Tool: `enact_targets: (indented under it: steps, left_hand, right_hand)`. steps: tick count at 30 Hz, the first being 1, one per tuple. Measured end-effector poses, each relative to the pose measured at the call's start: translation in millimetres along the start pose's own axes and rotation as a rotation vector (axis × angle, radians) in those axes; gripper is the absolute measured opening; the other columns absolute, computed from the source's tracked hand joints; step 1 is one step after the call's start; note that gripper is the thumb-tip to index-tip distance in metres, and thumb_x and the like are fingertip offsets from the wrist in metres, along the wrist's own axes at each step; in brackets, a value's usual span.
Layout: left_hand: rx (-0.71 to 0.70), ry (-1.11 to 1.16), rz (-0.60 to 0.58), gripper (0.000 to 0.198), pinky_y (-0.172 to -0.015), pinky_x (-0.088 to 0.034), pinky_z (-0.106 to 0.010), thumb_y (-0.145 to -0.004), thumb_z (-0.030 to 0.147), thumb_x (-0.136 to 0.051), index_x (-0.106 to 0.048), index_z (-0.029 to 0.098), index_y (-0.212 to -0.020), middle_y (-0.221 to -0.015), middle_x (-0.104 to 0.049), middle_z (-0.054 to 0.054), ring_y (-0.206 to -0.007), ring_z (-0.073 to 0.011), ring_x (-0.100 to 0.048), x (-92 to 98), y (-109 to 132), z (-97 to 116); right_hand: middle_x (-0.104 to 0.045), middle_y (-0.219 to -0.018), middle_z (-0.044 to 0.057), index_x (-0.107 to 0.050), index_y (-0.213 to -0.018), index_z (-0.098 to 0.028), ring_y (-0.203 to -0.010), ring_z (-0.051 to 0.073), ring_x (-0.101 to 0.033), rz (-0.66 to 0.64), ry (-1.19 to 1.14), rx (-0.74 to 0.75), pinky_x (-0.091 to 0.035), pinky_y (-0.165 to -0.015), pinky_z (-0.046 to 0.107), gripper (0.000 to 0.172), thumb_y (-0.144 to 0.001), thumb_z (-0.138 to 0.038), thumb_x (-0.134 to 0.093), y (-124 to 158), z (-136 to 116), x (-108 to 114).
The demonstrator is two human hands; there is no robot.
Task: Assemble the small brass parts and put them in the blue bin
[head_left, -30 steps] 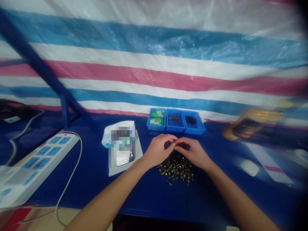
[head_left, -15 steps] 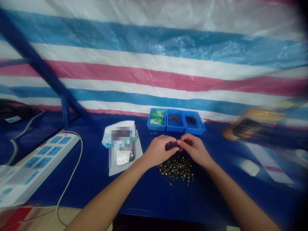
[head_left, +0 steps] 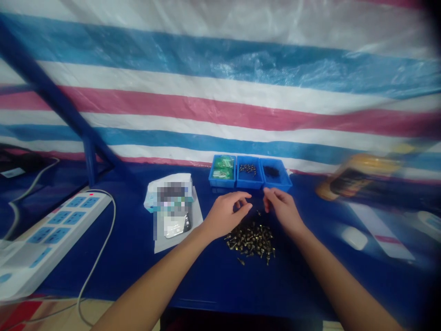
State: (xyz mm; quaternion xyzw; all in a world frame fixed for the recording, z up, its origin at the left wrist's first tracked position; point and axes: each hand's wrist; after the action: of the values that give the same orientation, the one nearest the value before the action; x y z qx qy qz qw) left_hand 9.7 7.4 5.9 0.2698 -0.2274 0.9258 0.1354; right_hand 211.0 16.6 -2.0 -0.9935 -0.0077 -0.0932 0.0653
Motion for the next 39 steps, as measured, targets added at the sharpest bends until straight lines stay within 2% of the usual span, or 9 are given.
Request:
enact_targets:
  steps: [1, 2, 4, 7, 10, 15, 23, 34, 39]
  left_hand:
    - [0.001, -0.005, 0.000, 0.024, -0.076, -0.048, -0.028, -0.092, 0.031, -0.055, -0.064, 0.024, -0.113, -0.089, -0.069, 0.000, -0.077, -0.0135, -0.061, 0.0, -0.2, -0.6]
    - [0.005, -0.013, 0.000, 0.024, -0.075, -0.048, -0.028, -0.092, 0.030, -0.055, -0.064, 0.024, -0.113, -0.090, -0.069, 0.000, -0.077, -0.0136, -0.061, 0.0, -0.5, -1.4]
    - [0.021, -0.038, -0.001, 0.024, -0.074, -0.048, -0.028, -0.092, 0.030, -0.054, -0.064, 0.024, -0.112, -0.091, -0.069, -0.001, -0.077, -0.0144, -0.062, 0.1, -1.1, -3.8]
    - [0.054, -0.101, 0.005, 0.022, -0.076, -0.049, -0.030, -0.092, 0.027, -0.053, -0.065, 0.024, -0.110, -0.093, -0.069, -0.002, -0.084, -0.0167, -0.063, 0.3, -1.4, -8.9]
    - [0.074, -0.194, -0.007, 0.020, -0.083, -0.049, -0.033, -0.090, 0.023, -0.053, -0.067, 0.024, -0.104, -0.098, -0.068, -0.002, -0.094, -0.0197, -0.062, 0.5, -0.7, -14.5]
    - [0.087, -0.300, -0.077, 0.019, -0.090, -0.047, -0.039, -0.090, 0.023, -0.053, -0.069, 0.024, -0.100, -0.102, -0.066, -0.003, -0.099, -0.0227, -0.060, -1.2, 1.4, -19.7]
    - [0.057, -0.303, -0.109, 0.018, -0.093, -0.045, -0.040, -0.090, 0.025, -0.054, -0.068, 0.023, -0.101, -0.103, -0.066, -0.003, -0.099, -0.0229, -0.059, -3.0, 1.7, -16.3]
    - [0.017, -0.249, -0.079, 0.019, -0.091, -0.045, -0.037, -0.091, 0.023, -0.052, -0.068, 0.024, -0.103, -0.103, -0.067, -0.002, -0.100, -0.0213, -0.059, 0.6, 0.7, -7.7]
    - [-0.009, -0.247, -0.081, 0.018, -0.089, -0.045, -0.035, -0.091, 0.023, -0.053, -0.067, 0.024, -0.102, -0.101, -0.067, -0.002, -0.098, -0.0204, -0.059, 1.1, 1.2, -4.0]
  right_hand:
    - [-0.056, -0.063, -0.004, -0.056, -0.089, -0.021, -0.051, 0.011, -0.050, 0.100, -0.063, -0.026, -0.041, -0.054, 0.026, 0.034, -0.084, -0.054, -0.062, -2.4, 3.4, 2.4]
    - [-0.058, -0.067, -0.005, -0.053, -0.102, -0.023, -0.049, 0.011, -0.050, 0.175, -0.104, -0.065, -0.040, -0.050, 0.025, 0.040, -0.080, -0.054, -0.067, -4.8, 6.8, 5.4]
    - [-0.057, -0.066, -0.007, -0.048, -0.113, -0.025, -0.045, 0.010, -0.046, 0.199, -0.064, -0.132, -0.035, -0.045, 0.023, 0.054, -0.075, -0.054, -0.072, -8.2, 12.3, 12.7]
    - [-0.058, -0.063, -0.004, -0.059, -0.106, -0.021, -0.050, 0.012, -0.049, -0.062, 0.200, -0.088, -0.037, -0.048, 0.025, 0.042, -0.078, -0.051, -0.069, -8.7, 14.0, 23.0]
    - [-0.066, -0.074, 0.000, -0.069, -0.099, -0.022, -0.065, 0.016, -0.058, -0.318, 0.437, 0.045, -0.044, -0.061, 0.028, 0.026, -0.084, -0.043, -0.065, -4.7, 9.9, 27.3]
    - [-0.069, -0.085, 0.002, -0.073, -0.102, -0.026, -0.073, 0.018, -0.062, -0.470, 0.642, 0.160, -0.045, -0.067, 0.030, 0.021, -0.084, -0.032, -0.064, -0.3, 7.6, 24.5]
    - [-0.066, -0.090, 0.005, -0.070, -0.091, -0.024, -0.079, 0.019, -0.062, -0.450, 0.712, 0.308, -0.046, -0.074, 0.032, 0.013, -0.089, -0.022, -0.057, -2.1, 14.4, 20.0]
    - [-0.066, -0.094, 0.005, -0.067, -0.097, -0.023, -0.086, 0.020, -0.062, -0.390, 0.670, 0.322, -0.047, -0.080, 0.034, 0.015, -0.091, -0.019, -0.053, -3.2, 13.3, 16.6]
    - [-0.066, -0.096, 0.005, -0.069, -0.093, -0.023, -0.088, 0.020, -0.063, -0.313, 0.562, 0.327, -0.048, -0.081, 0.034, 0.013, -0.091, -0.023, -0.056, -1.9, 7.3, 14.6]
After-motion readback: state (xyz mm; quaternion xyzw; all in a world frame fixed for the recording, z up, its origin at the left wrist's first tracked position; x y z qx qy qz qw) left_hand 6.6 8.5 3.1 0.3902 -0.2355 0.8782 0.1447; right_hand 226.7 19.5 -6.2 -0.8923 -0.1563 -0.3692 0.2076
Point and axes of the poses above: each hand's wrist, its own y-axis away from the middle knuckle, its own x-axis out of the back of the hand, z = x × y
